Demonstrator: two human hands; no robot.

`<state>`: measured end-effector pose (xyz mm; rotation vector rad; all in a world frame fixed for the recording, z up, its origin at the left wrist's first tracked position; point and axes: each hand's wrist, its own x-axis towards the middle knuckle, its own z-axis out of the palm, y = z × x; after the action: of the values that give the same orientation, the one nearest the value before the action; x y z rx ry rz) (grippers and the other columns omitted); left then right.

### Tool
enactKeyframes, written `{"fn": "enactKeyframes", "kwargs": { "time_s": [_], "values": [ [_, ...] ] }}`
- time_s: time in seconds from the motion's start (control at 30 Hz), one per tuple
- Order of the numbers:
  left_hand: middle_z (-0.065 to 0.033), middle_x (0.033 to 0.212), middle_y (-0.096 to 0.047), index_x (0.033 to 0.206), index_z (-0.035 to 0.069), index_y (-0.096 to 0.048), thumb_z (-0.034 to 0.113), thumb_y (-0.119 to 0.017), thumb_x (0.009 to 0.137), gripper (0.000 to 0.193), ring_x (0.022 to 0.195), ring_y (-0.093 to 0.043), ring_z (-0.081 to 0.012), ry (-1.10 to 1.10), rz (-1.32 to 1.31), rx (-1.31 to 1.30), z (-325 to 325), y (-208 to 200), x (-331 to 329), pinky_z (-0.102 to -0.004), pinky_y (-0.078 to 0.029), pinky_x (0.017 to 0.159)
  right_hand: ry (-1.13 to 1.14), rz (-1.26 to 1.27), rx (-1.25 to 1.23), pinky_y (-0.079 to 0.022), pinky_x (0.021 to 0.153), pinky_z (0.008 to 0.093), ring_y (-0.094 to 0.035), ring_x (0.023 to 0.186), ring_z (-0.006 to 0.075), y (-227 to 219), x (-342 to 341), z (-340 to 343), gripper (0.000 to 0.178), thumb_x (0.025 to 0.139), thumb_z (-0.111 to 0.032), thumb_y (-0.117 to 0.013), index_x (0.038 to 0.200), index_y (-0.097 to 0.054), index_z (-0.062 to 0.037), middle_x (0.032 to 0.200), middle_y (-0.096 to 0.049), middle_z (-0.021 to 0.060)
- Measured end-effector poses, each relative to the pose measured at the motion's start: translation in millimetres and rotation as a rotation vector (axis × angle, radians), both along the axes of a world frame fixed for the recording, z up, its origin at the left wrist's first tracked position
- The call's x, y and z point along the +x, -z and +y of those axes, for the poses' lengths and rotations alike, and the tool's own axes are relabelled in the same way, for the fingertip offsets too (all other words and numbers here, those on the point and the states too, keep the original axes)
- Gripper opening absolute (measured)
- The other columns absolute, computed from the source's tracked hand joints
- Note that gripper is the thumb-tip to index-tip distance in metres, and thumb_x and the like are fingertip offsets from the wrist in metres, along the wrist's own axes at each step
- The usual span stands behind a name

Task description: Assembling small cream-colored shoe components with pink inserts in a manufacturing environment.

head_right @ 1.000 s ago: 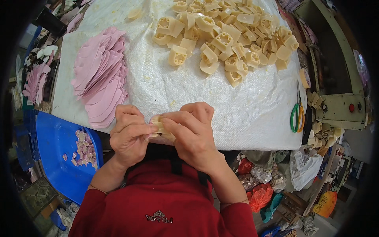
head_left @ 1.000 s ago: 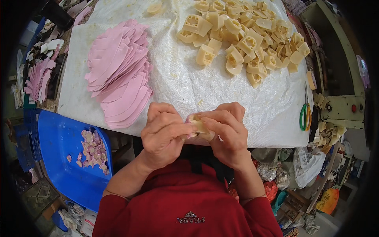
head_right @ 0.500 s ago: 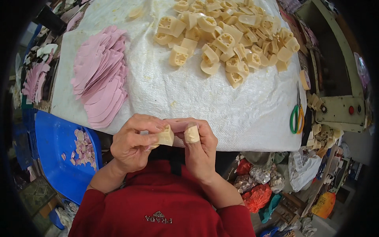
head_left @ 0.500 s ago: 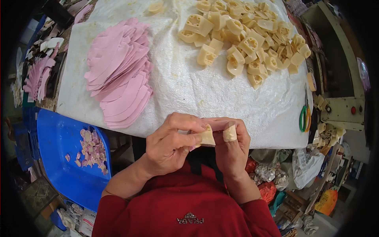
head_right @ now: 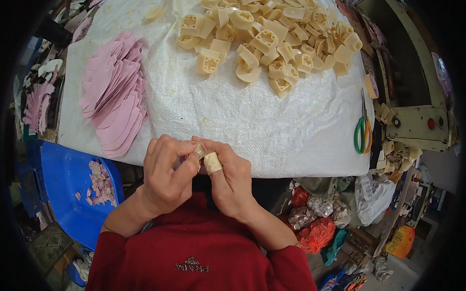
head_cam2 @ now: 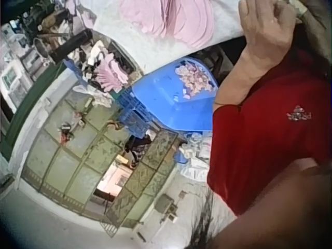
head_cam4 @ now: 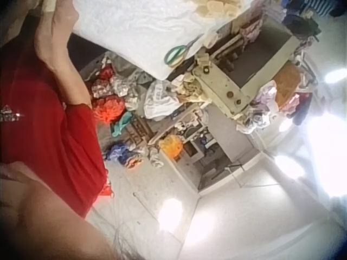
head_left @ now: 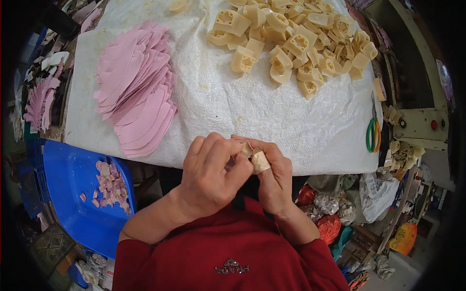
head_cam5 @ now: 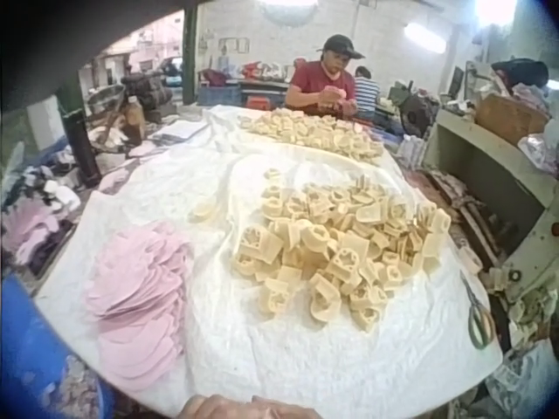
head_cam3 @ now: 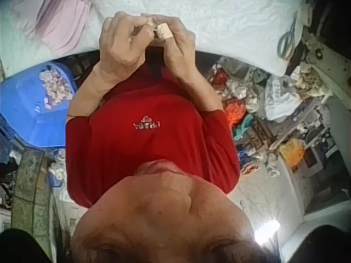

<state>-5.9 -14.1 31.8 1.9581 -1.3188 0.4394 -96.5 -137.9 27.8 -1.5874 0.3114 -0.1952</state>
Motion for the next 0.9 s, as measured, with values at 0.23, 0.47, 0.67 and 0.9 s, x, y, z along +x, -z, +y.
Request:
{"fn": "enactKeyframes", "kwargs": {
  "time_s": [0.23,0.47,0.67,0.9],
  "values": [
    [-0.0135,0.091,-0.061,0.079,0.002,-0.052,-0.014,-0.063,0.071,0.021,0.076,-0.060,-0.0245,0.145,0.610,-0.274,9.3,8.6,6.2,-0.0312,-0.049,0.063,-0.227,-0.007,0.113,-0.049,0.083,0.0326,-0.063,0.095,0.0201,-10.3,12.9,-41.4,0.040,0.094,-0.031,-0.054,0.113,-0.058,0.0036,0.106,-0.065,0.0105],
    [-0.0146,0.091,-0.061,0.075,0.002,-0.049,-0.013,-0.064,0.071,0.022,0.079,-0.063,-0.0249,0.334,0.567,-0.269,5.3,13.9,5.4,-0.0310,-0.051,0.064,-0.318,0.194,0.467,-0.055,0.063,0.0285,-0.065,0.083,0.0183,-5.4,24.7,-54.4,0.047,0.071,-0.008,-0.078,0.109,-0.055,0.0049,0.094,-0.065,0.0147],
    [-0.0150,0.091,-0.061,0.079,0.001,-0.053,-0.011,-0.065,0.072,0.018,0.082,-0.062,-0.0233,0.232,0.686,-0.229,4.1,13.3,3.9,-0.0298,-0.051,0.070,-0.283,0.176,0.270,-0.052,0.074,0.0269,-0.063,0.083,0.0139,1.4,27.9,-49.0,0.036,0.086,-0.013,-0.067,0.115,-0.053,0.0015,0.092,-0.067,0.0093],
    [-0.0121,0.100,-0.063,0.099,-0.004,-0.055,0.000,-0.065,0.084,0.018,0.093,-0.060,-0.0132,0.145,1.378,-0.589,0.8,16.5,-0.9,-0.0274,-0.049,0.084,-0.205,-0.332,-0.235,-0.043,0.088,0.0341,-0.055,0.099,0.0234,17.7,27.7,-44.0,0.030,0.091,-0.022,-0.057,0.115,-0.056,-0.0039,0.110,-0.063,0.0117]
  ]
}}
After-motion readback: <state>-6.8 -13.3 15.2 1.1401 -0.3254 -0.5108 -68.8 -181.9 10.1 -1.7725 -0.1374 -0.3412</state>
